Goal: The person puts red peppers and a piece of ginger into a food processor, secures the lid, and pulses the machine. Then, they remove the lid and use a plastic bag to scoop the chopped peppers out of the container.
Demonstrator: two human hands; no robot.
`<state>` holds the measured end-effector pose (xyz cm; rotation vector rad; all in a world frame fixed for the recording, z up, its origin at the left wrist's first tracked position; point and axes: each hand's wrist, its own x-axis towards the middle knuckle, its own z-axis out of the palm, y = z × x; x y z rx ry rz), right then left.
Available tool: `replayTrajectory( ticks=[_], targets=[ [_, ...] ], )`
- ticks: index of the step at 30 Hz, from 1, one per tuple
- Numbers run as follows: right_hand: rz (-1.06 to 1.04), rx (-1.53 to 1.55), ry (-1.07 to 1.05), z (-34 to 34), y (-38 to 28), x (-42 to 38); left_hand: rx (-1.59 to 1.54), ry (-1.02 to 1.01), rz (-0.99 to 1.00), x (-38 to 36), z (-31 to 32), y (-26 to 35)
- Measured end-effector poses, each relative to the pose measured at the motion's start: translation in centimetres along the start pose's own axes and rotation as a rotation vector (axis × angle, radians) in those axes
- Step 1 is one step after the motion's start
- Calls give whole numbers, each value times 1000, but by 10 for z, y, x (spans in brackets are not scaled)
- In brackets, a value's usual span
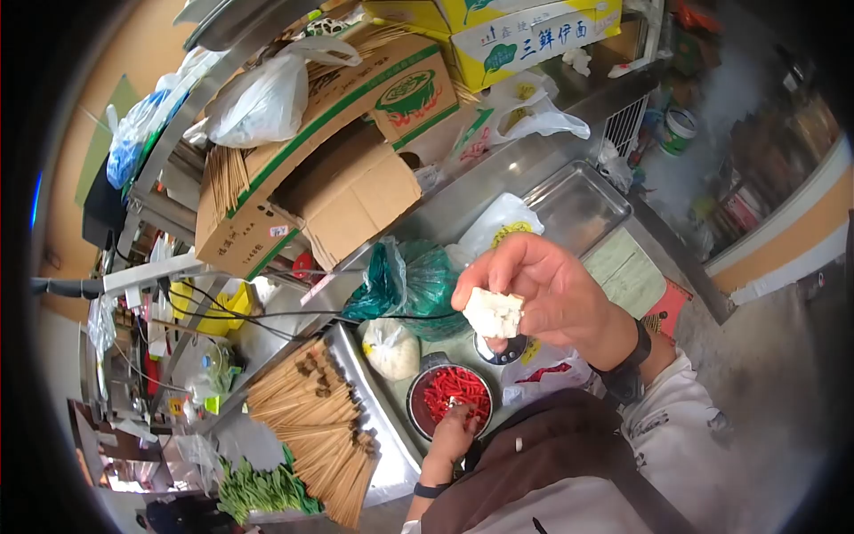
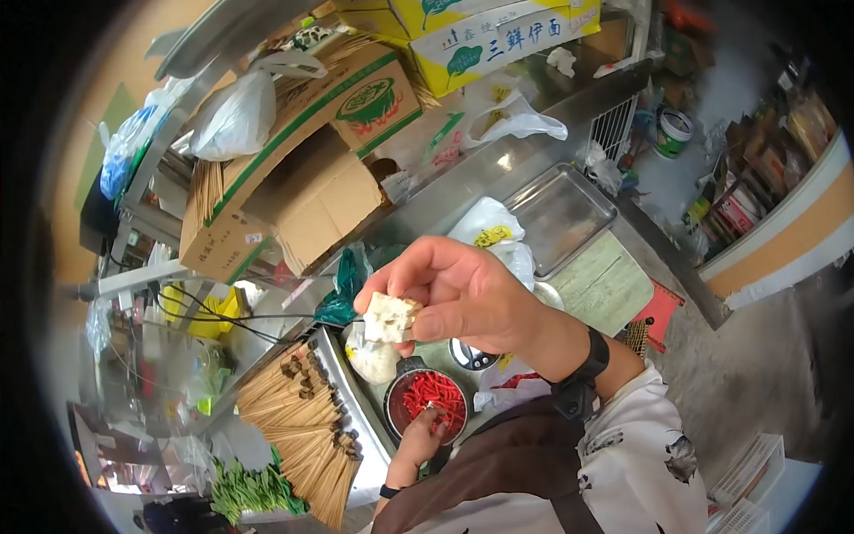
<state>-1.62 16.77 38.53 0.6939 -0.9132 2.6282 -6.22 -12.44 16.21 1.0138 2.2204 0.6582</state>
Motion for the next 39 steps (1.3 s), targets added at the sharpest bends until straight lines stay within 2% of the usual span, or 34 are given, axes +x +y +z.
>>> replayTrajectory(
  ticks=[7,10,17,19,22,23,25,26,27,29,30,32,33,35,37,39],
  targets=[
    [-62,-263,116,-9,-5,-10,-7,-19,-15,2,0,11],
    [-158,-418,60,-13,-7,-16,-5,-17,-13,1,1,14],
    [-175,-545,107,-5,-8,-34,-55,-63,-49,2,5,18],
    [-211,-588,98,-3,-9,-37,-65,20,34,0,10,18],
    [-202,-605,130,-1,-14,-45,17,30,96,1,16,8],
    [-187,-581,161,-1,-14,-51,-16,-14,17,-2,13,12],
    [-148,-592,112,-8,-15,-65,-85,51,114,-6,17,3],
    [-128,-604,91,-13,-13,-72,-202,23,24,-8,13,9],
    [-77,-598,136,-16,-7,-82,-435,-27,-104,-9,17,5],
    [8,-595,209,-19,9,-101,-801,-2,-147,-11,18,5],
    [90,-669,314,-16,23,-108,-934,-41,-160,-12,13,9],
    [284,-585,408,-20,48,-123,-1198,-120,-176,-14,-1,21],
    [378,-542,452,-22,62,-131,-1197,-103,-111,-15,-5,26],
    [387,-404,522,-28,95,-143,-1182,-62,32,-13,-11,38],
    [414,-298,587,-29,119,-152,-1178,8,105,-11,-14,48],
    [461,-201,621,-31,136,-159,-1043,66,159,-6,-9,49]
  ],
)
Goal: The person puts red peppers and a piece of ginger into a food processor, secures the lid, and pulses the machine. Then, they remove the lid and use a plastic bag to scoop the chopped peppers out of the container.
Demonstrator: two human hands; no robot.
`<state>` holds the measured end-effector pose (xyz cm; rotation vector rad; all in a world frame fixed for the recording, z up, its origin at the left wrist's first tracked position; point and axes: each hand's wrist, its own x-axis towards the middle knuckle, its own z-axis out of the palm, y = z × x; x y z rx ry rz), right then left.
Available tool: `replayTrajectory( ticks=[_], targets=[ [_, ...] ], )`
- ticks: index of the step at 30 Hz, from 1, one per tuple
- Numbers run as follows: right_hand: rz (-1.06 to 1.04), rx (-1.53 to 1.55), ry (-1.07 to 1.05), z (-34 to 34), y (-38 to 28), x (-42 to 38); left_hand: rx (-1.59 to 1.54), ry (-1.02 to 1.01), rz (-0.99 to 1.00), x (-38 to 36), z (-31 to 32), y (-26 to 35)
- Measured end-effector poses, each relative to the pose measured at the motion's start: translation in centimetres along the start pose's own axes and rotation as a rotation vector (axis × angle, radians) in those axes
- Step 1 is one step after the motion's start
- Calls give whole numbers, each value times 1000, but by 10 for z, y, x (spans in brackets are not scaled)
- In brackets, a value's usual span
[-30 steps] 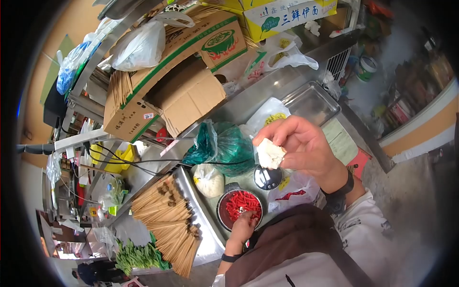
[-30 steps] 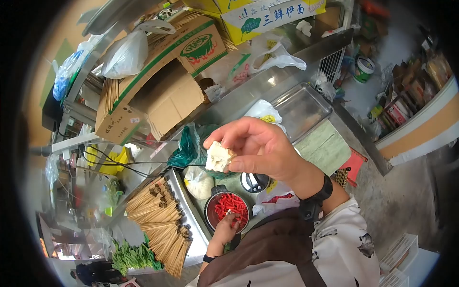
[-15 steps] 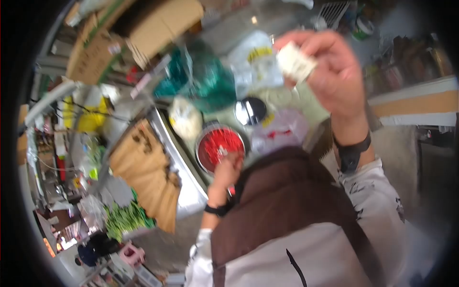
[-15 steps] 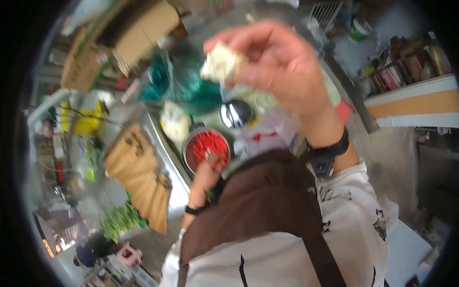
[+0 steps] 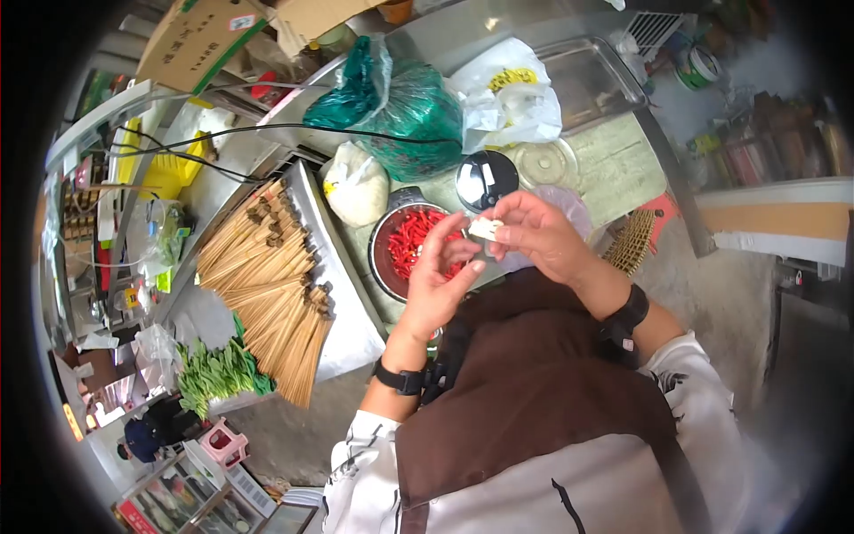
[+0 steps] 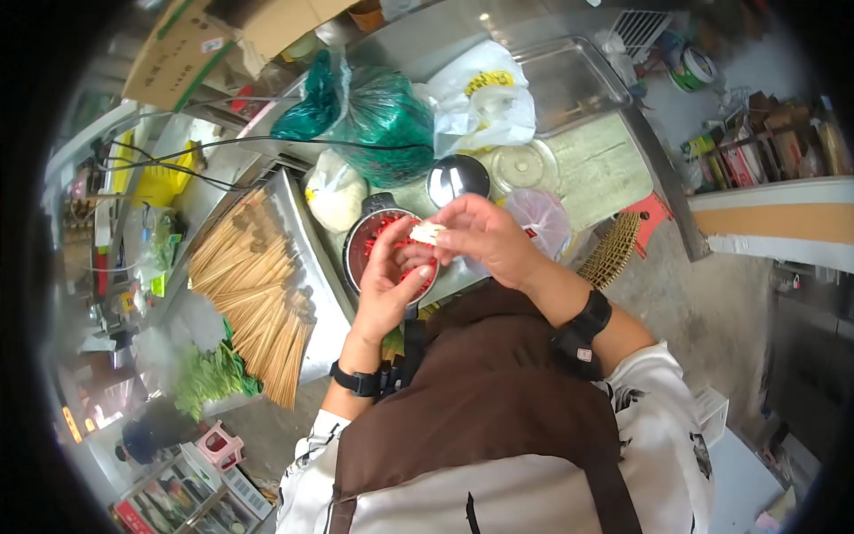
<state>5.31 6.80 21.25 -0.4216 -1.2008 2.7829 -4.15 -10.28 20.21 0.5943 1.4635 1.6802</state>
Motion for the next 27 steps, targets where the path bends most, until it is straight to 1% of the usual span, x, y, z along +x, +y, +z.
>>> replayTrajectory(
  ticks=[1,4,5,8,9,12,13,16,17,18,19,20,22,23,26,27],
  targets=[
    [28,-16,18,0,9,1,109,45,44,2,4,2],
    [114,-99,69,-3,34,0,336,48,156,4,-1,-13],
    [136,-155,76,-7,42,-1,111,27,-86,-1,-1,-15],
    [204,-259,136,-4,52,-7,-137,66,-214,-10,-11,-44],
    [230,-277,162,-2,56,-10,-230,97,-206,-12,-9,-50],
    [293,-382,121,-6,64,-19,-467,120,-324,-19,-15,-64],
    [275,-422,125,-13,65,-24,-526,112,-341,-20,-16,-68],
    [56,-677,286,-68,80,-36,-710,79,-394,-22,-21,-83],
    [-23,-895,418,-91,90,-39,-773,62,-411,-22,-23,-90],
    [32,-1021,494,-112,94,-41,-836,47,-430,-23,-22,-97],
    [-127,-1216,453,-134,103,-40,-779,126,-502,-20,-13,-96],
    [-292,-1404,403,-152,112,-39,-650,140,-574,-15,-10,-106],
    [-328,-1451,304,-166,130,-31,-380,162,-715,-4,-2,-121],
    [-347,-1471,252,-170,139,-28,-262,227,-730,1,10,-123],
    [361,-1521,-58,-150,128,-18,192,206,-626,21,38,-122],
    [441,-1509,-102,-161,150,-17,324,229,-542,25,40,-137]
  ],
)
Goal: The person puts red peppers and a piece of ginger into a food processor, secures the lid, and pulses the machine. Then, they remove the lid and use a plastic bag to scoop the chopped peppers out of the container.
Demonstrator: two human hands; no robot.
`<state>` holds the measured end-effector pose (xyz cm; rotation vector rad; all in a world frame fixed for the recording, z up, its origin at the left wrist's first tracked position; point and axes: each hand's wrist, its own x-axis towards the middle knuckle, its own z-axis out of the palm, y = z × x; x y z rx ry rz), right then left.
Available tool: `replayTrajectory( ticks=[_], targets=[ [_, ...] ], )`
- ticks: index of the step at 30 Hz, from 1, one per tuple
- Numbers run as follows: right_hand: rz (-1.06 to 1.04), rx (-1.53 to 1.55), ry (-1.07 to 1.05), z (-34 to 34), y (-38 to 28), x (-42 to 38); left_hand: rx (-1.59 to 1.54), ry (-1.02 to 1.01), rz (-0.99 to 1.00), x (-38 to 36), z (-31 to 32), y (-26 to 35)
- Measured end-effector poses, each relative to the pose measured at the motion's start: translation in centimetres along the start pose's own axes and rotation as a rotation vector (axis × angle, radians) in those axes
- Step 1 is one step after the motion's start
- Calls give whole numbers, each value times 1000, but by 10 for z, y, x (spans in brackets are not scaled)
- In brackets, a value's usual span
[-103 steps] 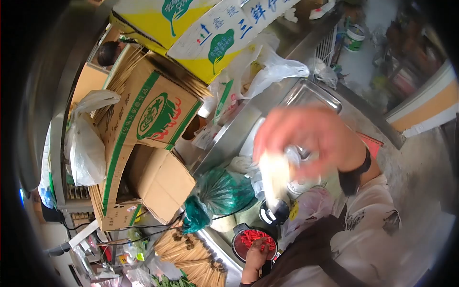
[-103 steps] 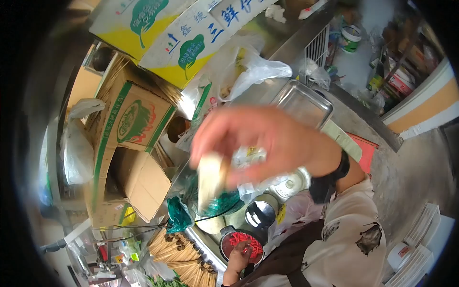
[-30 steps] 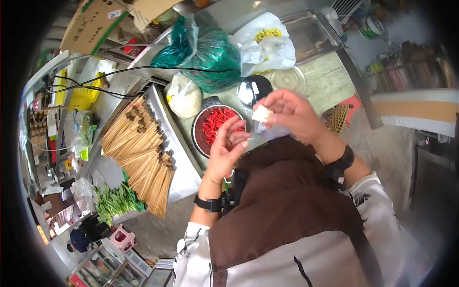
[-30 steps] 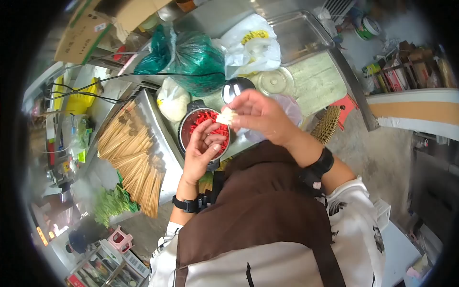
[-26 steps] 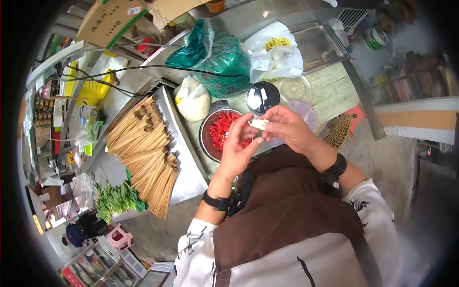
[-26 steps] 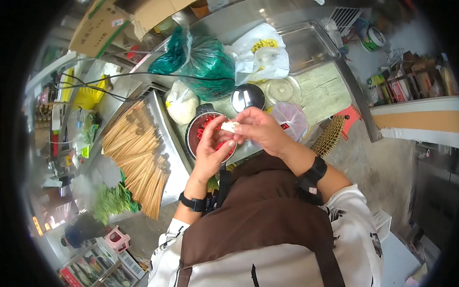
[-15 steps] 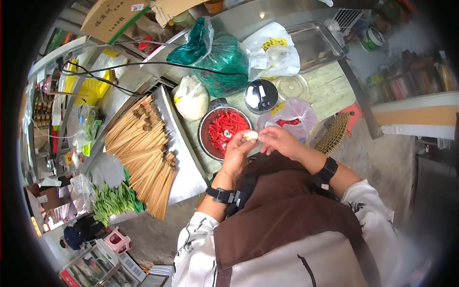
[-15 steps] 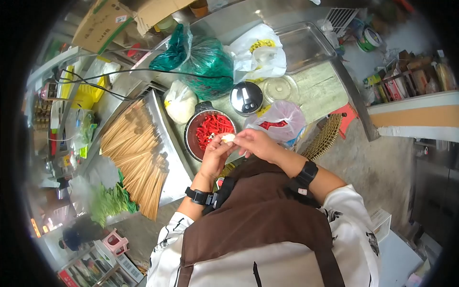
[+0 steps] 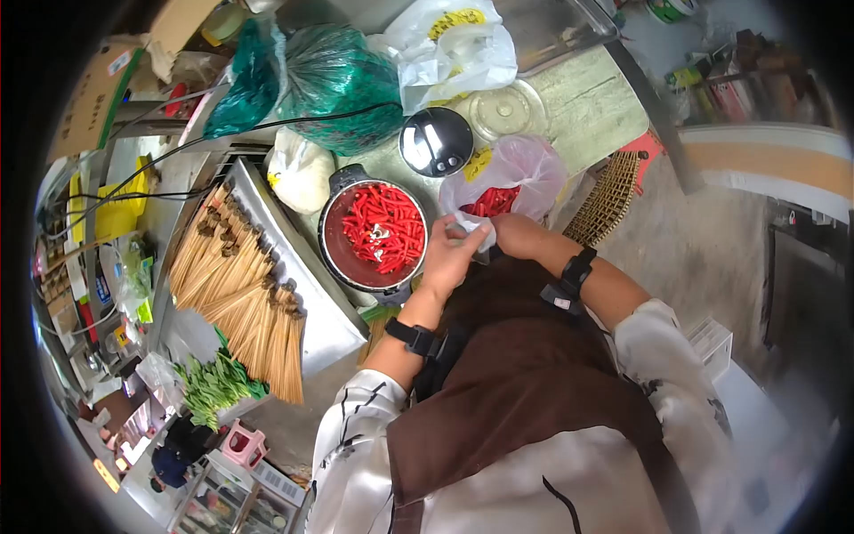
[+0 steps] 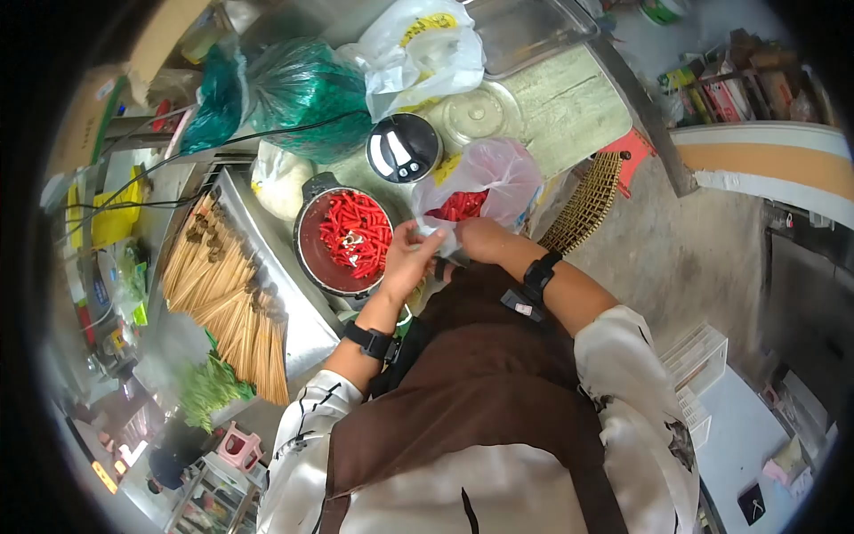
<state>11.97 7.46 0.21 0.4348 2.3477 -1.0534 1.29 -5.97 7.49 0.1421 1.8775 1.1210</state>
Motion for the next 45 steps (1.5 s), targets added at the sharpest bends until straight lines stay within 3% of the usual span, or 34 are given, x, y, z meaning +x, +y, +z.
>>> replayTrajectory(
  ticks=[3,4,7,10,12,15,18,21,22,29,32,36,39,42,45],
  targets=[
    [-91,60,-37,-14,-20,-17,140,-33,61,28,7,-21],
    [-91,-9,-40,-13,-16,-14,142,8,-7,28,9,-19],
    [-111,81,154,13,18,8,-222,-161,-299,22,-4,-6],
    [326,448,405,-1,37,25,-489,-215,-360,14,-30,-6],
    [439,543,622,1,69,49,-570,-217,-403,7,-43,-5],
    [363,404,768,-13,69,56,-607,-210,-325,-5,-51,-1],
    [136,-255,409,-8,74,54,-594,-236,-196,-16,-43,19],
    [-34,-649,305,-13,42,33,-573,-247,-119,-22,-37,27],
    [-49,-703,177,-14,36,32,-561,-261,-116,-21,-37,26],
    [-161,-523,-49,-10,45,52,-180,-360,-72,-36,-28,14],
    [-405,-667,149,4,55,53,-246,-331,-71,-40,-27,8],
    [-216,-503,-44,-7,44,61,-277,-292,-44,-40,-33,3],
    [-425,-517,173,-2,49,66,-291,-262,-46,-39,-39,4],
    [-511,-554,185,-1,49,68,-269,-260,-45,-37,-40,-3],
    [-305,-578,-105,-22,28,68,-236,-245,-7,-34,-44,-8]
  ],
)
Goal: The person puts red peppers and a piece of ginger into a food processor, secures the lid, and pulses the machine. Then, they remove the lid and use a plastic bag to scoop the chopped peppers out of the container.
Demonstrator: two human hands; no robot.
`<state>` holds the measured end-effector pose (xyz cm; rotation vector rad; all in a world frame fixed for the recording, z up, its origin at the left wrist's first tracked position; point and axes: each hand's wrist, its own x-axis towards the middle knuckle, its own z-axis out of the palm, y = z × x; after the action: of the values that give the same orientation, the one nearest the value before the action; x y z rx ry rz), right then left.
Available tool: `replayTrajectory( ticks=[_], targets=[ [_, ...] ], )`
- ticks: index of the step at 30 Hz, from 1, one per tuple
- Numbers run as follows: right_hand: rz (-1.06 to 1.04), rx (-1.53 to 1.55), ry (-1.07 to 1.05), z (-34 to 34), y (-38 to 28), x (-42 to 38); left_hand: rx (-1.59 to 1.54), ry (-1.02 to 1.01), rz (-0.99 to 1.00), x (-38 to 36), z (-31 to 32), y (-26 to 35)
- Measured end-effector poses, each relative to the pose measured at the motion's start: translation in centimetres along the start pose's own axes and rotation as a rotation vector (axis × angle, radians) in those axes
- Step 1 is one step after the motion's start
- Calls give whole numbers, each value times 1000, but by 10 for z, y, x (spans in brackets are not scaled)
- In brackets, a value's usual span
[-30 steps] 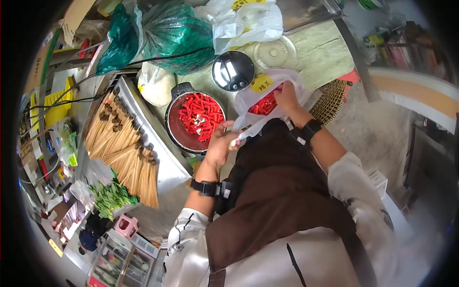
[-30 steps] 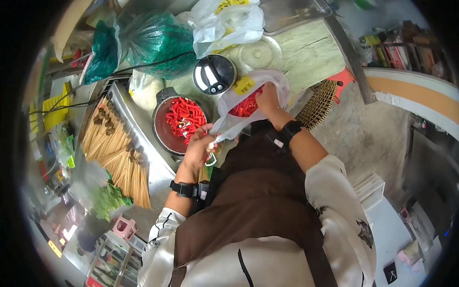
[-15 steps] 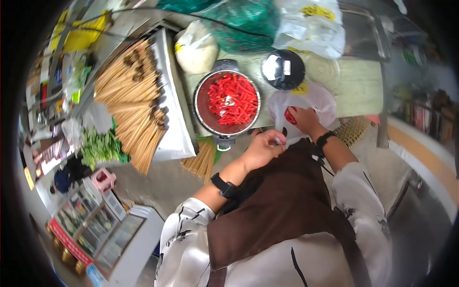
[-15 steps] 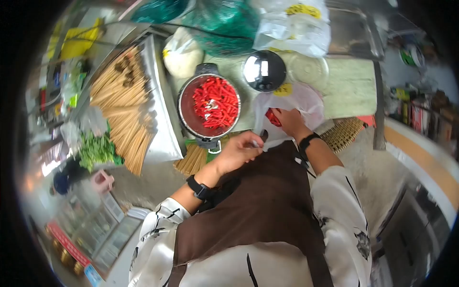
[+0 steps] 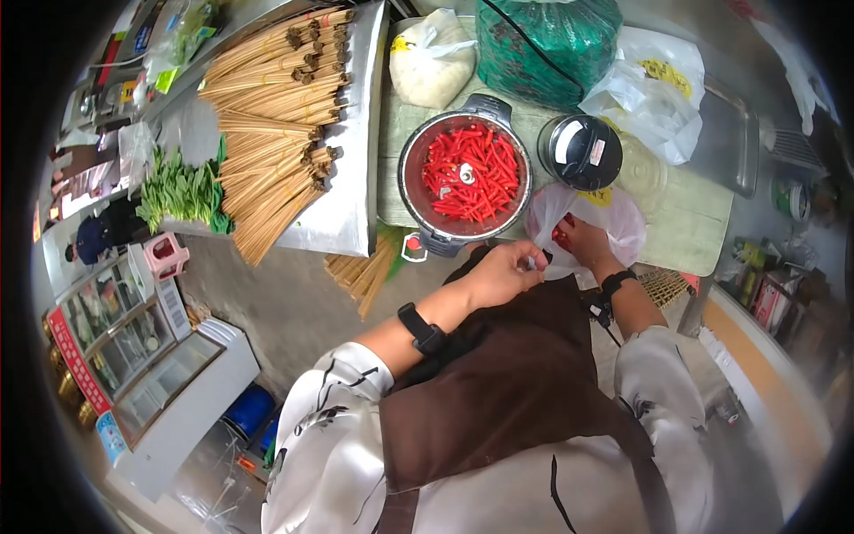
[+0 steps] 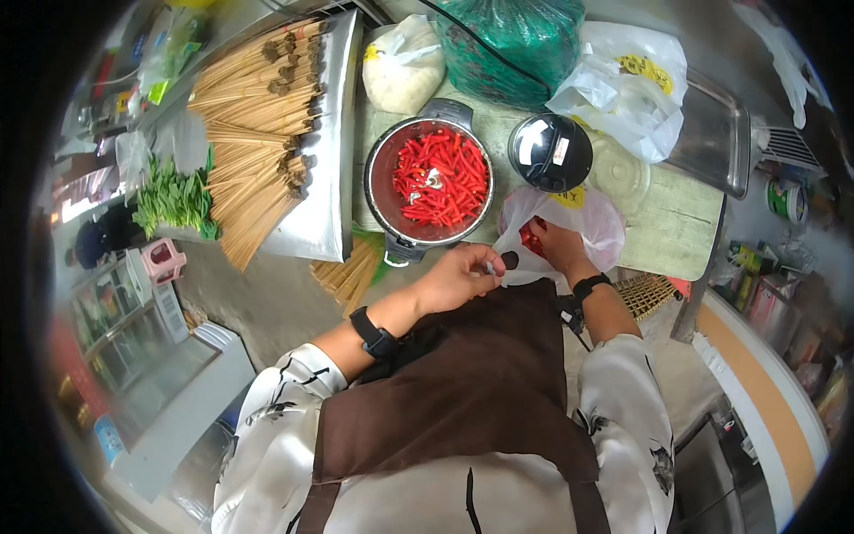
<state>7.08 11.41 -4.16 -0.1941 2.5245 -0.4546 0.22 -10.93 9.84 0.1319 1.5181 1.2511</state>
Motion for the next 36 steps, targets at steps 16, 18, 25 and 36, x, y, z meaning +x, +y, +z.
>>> replayTrajectory(
  ticks=[16,18,25,36],
  targets=[
    [-187,-29,118,-80,-27,-17,-250,79,-32,5,-37,5],
    [-238,-11,204,-89,-31,-21,-262,69,-60,5,-44,1],
    [-137,459,208,-115,-50,-35,-360,35,-99,-1,-58,-18],
    [-275,680,279,-187,-103,24,-486,-17,-54,1,-59,-44]
  ],
)
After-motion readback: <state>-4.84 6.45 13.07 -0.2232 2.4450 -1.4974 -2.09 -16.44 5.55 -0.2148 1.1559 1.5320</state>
